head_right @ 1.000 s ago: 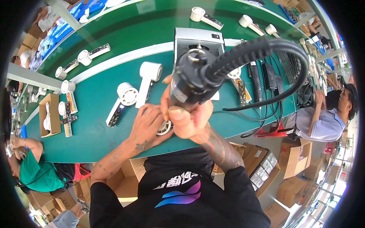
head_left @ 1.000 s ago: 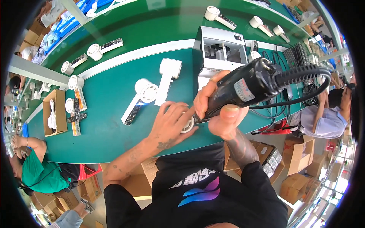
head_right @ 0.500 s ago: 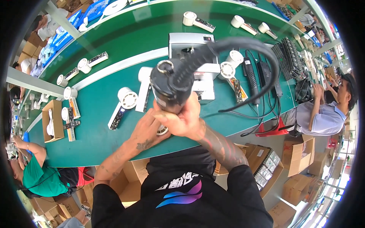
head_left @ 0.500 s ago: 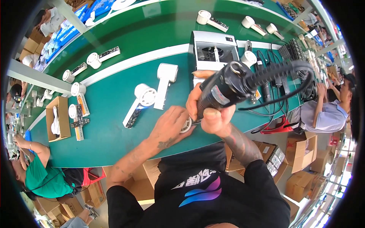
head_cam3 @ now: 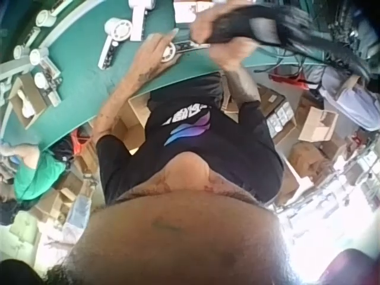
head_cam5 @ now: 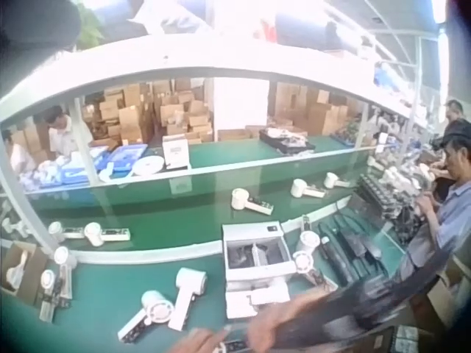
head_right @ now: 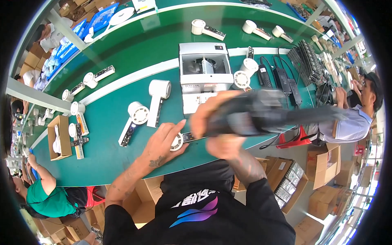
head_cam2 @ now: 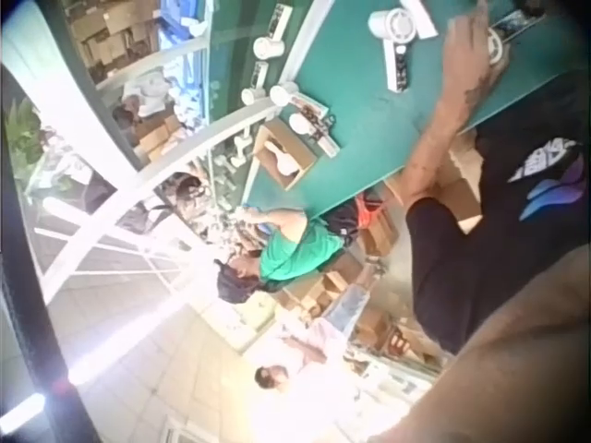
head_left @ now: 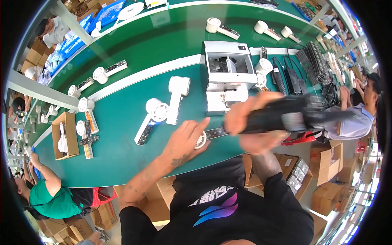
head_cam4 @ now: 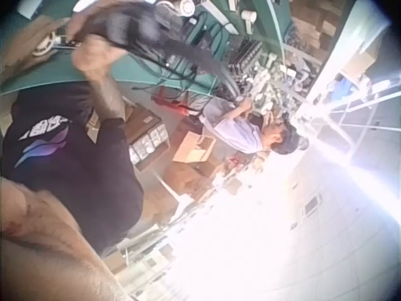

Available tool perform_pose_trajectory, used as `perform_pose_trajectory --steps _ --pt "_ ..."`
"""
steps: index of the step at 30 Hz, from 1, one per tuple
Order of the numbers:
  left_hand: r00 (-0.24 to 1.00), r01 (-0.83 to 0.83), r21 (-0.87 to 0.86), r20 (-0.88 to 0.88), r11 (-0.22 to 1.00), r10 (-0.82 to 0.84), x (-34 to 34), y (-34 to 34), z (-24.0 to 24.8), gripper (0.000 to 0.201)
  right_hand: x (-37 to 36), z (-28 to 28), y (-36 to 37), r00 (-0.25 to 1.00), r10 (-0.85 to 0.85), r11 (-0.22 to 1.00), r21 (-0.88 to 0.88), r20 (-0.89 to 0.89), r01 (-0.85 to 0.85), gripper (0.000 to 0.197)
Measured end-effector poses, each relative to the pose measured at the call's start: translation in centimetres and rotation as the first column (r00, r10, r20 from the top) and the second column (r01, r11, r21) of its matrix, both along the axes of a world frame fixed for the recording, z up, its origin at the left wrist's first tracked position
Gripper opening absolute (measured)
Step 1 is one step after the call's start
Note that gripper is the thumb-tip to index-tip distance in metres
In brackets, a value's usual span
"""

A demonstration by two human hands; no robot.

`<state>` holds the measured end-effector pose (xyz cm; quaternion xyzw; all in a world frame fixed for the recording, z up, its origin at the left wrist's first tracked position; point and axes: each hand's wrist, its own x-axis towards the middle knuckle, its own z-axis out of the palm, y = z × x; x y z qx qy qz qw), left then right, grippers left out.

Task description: The person assembles handheld hair dryers by inserting internal wiring, a circuit board, and plastic components into the hair dryer housing, then securing the components with screws using an electric screwdriver.

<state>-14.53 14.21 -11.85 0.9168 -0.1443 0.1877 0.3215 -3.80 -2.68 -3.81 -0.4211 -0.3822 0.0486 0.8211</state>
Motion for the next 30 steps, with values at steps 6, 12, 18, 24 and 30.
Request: perform_pose_trajectory --steps 6,12,18,24,30 --pt "1.0 0.015 0.007 0.017 1.0 -0.015 0.3 -0.4 0.3 0.075 3.1 4.5 0.4 0.902 -0.42 0.886 -0.173 0.099 0.431 0.1" --pt "1.0 -0.002 0.015 0.012 1.0 0.002 0.0 -0.4 0.2 0.076 4.2 3.0 1.6 0.934 -0.312 0.929 -0.151 0.175 0.338 0.07" --pt "1.0 0.004 0.008 0.003 1.0 -0.004 0.0 -0.4 0.3 0.078 0.3 1.3 0.6 0.97 -0.231 0.962 -0.167 -0.076 0.216 0.09" --pt "1.0 0.015 -0.002 0.027 1.0 -0.014 0.3 -0.2 -0.5 0.074 -1.7 0.4 2.1 0.988 -0.107 0.978 -0.192 -0.114 0.084 0.092" --pt "0.999 0.032 -0.01 0.027 0.999 -0.032 0.3 -0.3 -0.7 0.074 -2.2 0.0 2.4 0.982 -0.114 0.977 -0.197 -0.152 0.083 0.09"
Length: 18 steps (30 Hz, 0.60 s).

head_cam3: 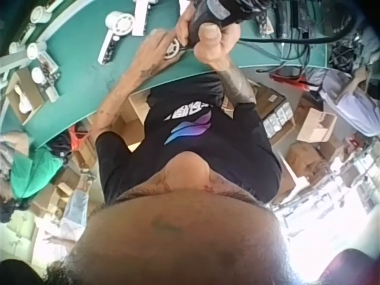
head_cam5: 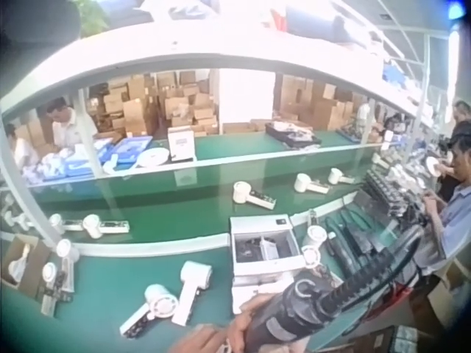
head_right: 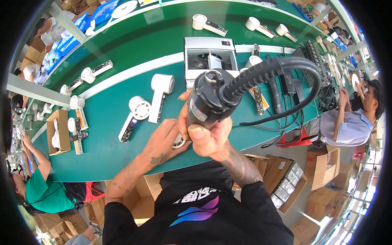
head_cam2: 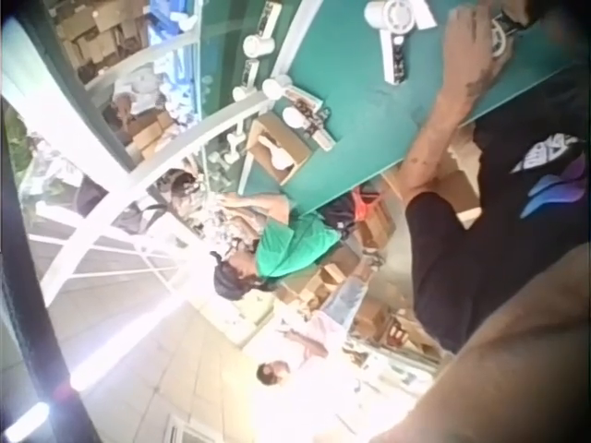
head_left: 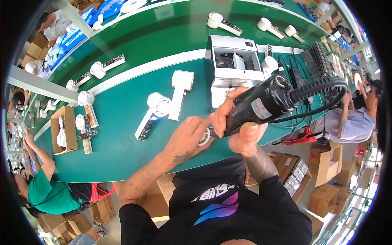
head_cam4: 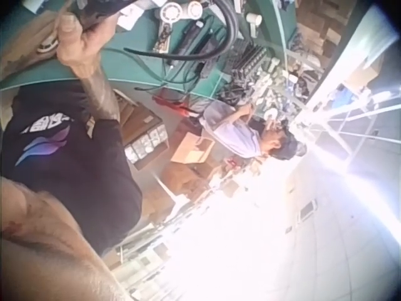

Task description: The person assembles handheld hair dryers by inserting internal wiring, a circuit board, and plastic components into the hair dryer housing, then securing the components with screws using an electric screwdriver.

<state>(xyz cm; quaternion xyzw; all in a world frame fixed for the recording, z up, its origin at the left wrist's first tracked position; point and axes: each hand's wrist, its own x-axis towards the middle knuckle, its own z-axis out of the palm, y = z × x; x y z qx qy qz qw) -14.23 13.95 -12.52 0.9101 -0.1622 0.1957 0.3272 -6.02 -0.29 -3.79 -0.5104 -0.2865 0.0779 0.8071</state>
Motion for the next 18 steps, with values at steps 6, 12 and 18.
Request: perform_pose_trajectory --steps 6,12,18 --pt "1.0 0.006 -0.014 -0.026 1.0 -0.007 -0.3 0.02 0.33 0.074 0.25 -0.3 -0.46 0.999 -0.01 1.0 0.006 -0.049 0.011 0.092" --pt "1.0 -0.006 -0.018 0.006 1.0 0.006 -0.24 0.19 0.5 0.075 0.0 -0.22 -0.65 0.998 0.05 0.999 0.005 0.03 -0.05 0.088" --pt "0.999 0.002 -0.034 -0.041 0.999 -0.003 -0.09 0.23 0.41 0.076 -0.03 -0.77 -0.56 0.997 0.066 0.995 0.069 0.035 -0.069 0.082"
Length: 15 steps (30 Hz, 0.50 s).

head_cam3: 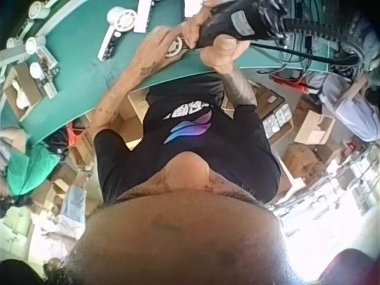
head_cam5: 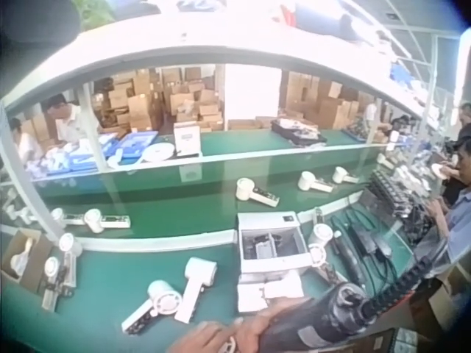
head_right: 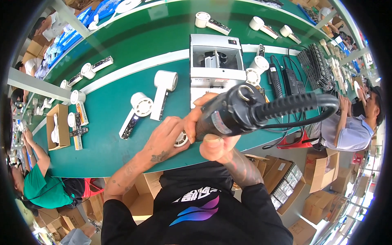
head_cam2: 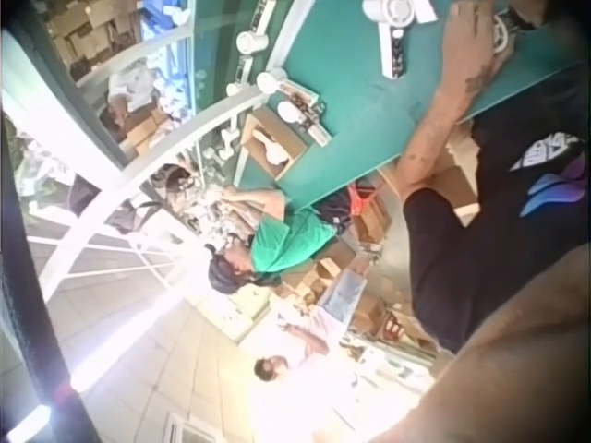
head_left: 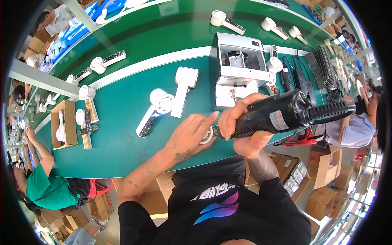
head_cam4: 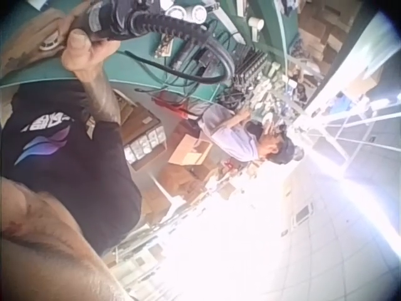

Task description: The person assembles handheld hair dryers by inserting internal wiring, a circuit board, and plastic components into the hair dryer housing, then securing the components with screws using an electric screwdriver.

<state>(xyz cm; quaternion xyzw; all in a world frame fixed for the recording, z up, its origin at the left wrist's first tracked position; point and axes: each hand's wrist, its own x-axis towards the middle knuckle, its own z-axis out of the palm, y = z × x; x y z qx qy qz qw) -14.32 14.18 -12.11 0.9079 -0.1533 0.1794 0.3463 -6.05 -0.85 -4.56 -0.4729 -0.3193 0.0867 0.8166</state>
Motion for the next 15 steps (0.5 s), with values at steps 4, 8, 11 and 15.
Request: perform_pose_trajectory --steps 4,8,11,15 --pt "1.0 0.009 0.003 0.024 1.0 -0.009 -0.1 0.0 -0.1 0.077 -0.1 -0.1 -0.1 0.999 0.035 0.999 0.02 0.034 -0.036 0.08" --pt "0.999 0.023 -0.007 0.032 1.0 -0.022 -0.1 0.1 0.0 0.078 -0.3 -0.9 -0.1 0.997 0.061 0.998 0.008 0.054 -0.061 0.075" --pt "0.999 0.026 0.024 0.029 0.999 -0.026 0.0 0.2 0.0 0.075 0.1 -2.4 -0.5 0.97 0.087 0.995 0.034 0.228 -0.097 0.073" --pt "0.981 -0.179 0.389 0.136 0.904 0.136 -0.2 -0.3 0.5 0.058 -0.1 -1.5 -1.4 0.956 0.243 0.958 -0.195 0.164 -0.21 0.072"
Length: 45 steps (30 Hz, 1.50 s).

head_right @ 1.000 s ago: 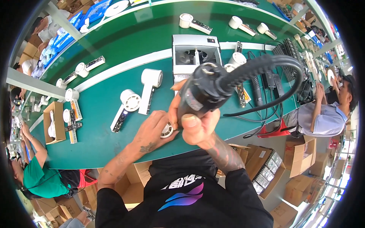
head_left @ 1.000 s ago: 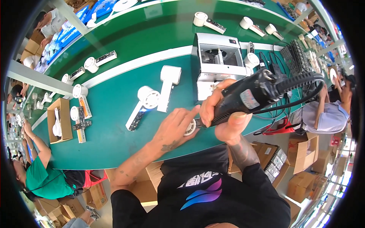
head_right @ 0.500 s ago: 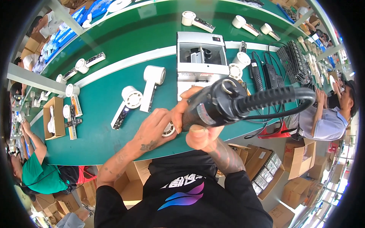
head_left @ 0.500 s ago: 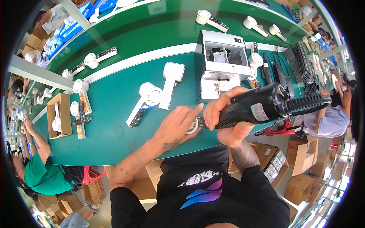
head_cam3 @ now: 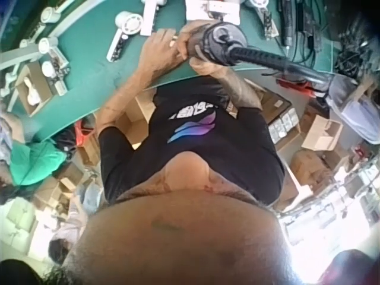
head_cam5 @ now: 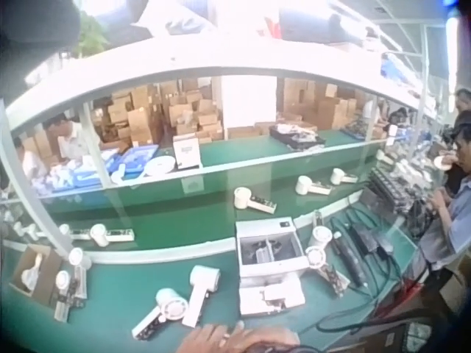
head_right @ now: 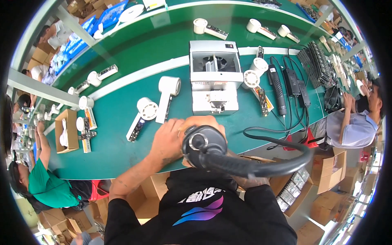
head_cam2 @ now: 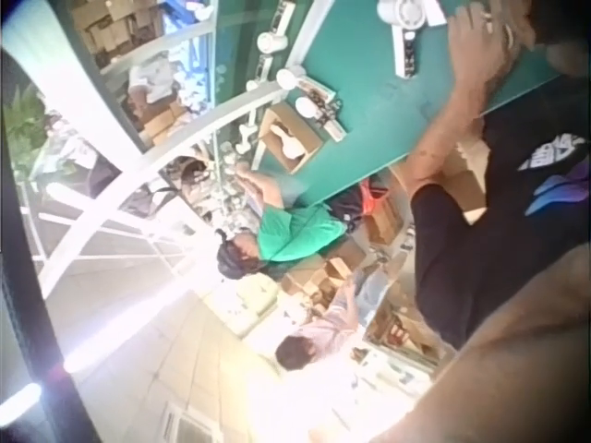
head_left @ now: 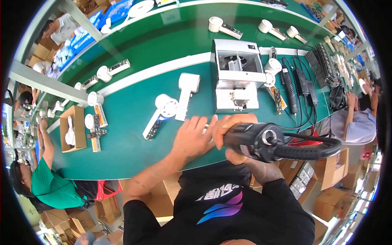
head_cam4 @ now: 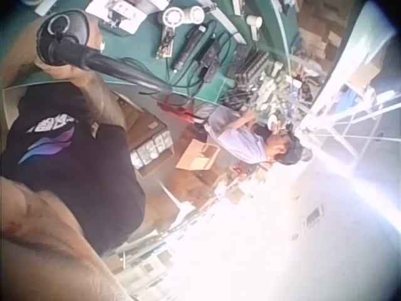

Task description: The person assembles handheld hair dryers by inserting internal wiring, a circuit board, and plastic components into the hair dryer housing, then securing the components with screws using an electric screwdriver.

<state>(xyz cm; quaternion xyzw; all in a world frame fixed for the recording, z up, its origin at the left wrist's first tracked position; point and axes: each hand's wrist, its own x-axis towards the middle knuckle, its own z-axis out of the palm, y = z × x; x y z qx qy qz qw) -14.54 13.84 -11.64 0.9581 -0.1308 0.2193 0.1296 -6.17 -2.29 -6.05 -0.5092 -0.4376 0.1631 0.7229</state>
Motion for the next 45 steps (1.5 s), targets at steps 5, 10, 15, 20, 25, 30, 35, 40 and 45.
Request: perform_pose_trajectory --steps 5,10,15,20,25,30,35,40,45 --pt "0.997 0.006 0.186 -0.077 0.983 0.008 -1.4 -0.4 3.8 0.036 -0.2 0.3 -0.9 0.887 0.066 0.875 0.453 -0.458 0.169 0.078" --pt "0.985 -0.163 -0.05 -0.067 0.985 0.16 -2.6 6.2 10.9 0.041 1.7 0.2 -7.4 0.74 -0.138 0.807 0.359 -0.658 0.469 0.066" --pt "0.948 -0.309 -0.07 -0.108 0.949 0.301 10.9 15.8 10.1 0.043 0.1 -4.8 -6.1 0.563 -0.465 0.844 -0.151 -0.684 0.514 0.051" --pt "0.631 -0.517 0.315 -0.489 0.796 0.603 19.1 24.5 3.8 0.071 -0.1 -7.2 -8.2 0.57 -0.289 0.881 0.02 -0.769 0.473 0.054" --pt "0.993 -0.109 0.304 0.069 0.946 0.092 28.0 16.5 4.4 0.067 0.2 -7.3 -8.6 0.669 -0.301 0.905 0.018 -0.68 0.425 0.056" --pt "0.971 0.174 0.326 0.102 0.929 -0.217 38.4 11.7 2.3 0.042 0.5 -7.5 -8.1 0.67 -0.296 0.91 0.013 -0.681 0.415 0.054" --pt "0.943 0.314 0.302 0.014 0.9 -0.333 40.4 12.8 0.4 0.037 0.0 -7.4 -8.2 0.67 -0.22 0.916 0.086 -0.709 0.391 0.047" --pt "0.941 0.094 0.555 0.222 0.827 -0.255 36.0 13.6 2.6 0.039 -0.2 -6.8 -8.2 0.677 -0.196 0.934 0.075 -0.709 0.349 0.053" --pt "0.917 0.032 0.271 0.376 0.962 -0.136 24.0 12.0 8.9 0.041 0.9 -7.0 -12.2 0.456 0.077 0.912 0.248 -0.887 0.327 0.045"
